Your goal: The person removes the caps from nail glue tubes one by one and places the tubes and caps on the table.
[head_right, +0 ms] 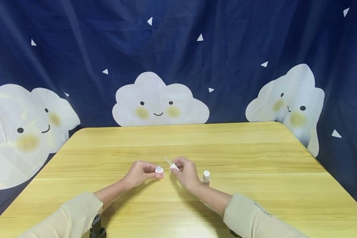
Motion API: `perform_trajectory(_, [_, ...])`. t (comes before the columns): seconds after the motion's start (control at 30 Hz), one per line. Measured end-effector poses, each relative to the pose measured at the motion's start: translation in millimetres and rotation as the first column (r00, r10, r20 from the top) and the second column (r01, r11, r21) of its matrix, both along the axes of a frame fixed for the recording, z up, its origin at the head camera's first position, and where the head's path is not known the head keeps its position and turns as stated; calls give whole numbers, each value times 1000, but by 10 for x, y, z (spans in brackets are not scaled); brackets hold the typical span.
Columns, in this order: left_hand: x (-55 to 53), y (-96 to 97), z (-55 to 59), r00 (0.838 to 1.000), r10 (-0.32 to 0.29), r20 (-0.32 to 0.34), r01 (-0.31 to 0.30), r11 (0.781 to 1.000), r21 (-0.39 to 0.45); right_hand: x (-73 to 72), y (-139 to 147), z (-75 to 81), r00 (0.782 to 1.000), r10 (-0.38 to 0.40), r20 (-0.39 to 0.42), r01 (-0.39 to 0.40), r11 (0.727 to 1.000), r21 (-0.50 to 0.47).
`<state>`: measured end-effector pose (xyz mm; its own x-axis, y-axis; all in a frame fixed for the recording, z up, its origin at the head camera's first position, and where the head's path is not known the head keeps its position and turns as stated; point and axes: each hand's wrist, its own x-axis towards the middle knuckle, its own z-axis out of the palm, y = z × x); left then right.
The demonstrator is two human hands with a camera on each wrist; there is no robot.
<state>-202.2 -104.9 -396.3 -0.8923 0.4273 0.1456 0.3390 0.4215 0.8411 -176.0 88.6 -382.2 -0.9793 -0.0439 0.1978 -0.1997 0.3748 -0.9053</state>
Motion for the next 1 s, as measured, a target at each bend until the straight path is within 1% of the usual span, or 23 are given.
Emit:
perform_trajectory(0.33, [1,3,-10,1000,8,3,-8,1000,-15,10,10,-74,999,-14,49,14,1000,-5])
perform_trajectory(0.57, [9,-2,1,1000,11,12,-11,1000,-12,7,0,-107,998,-24,56,24,1000,6])
perform_trajectory(0.8, [10,-8,1,1000,5,20,-5,1000,2,19,-8,-123,997,-34,73,37,999,-29])
perform_trajectory(1.0, [13,-7,-7,1000,5,16,-5,1000,9,33,-9,-130,996,-22,92,28,997,-67])
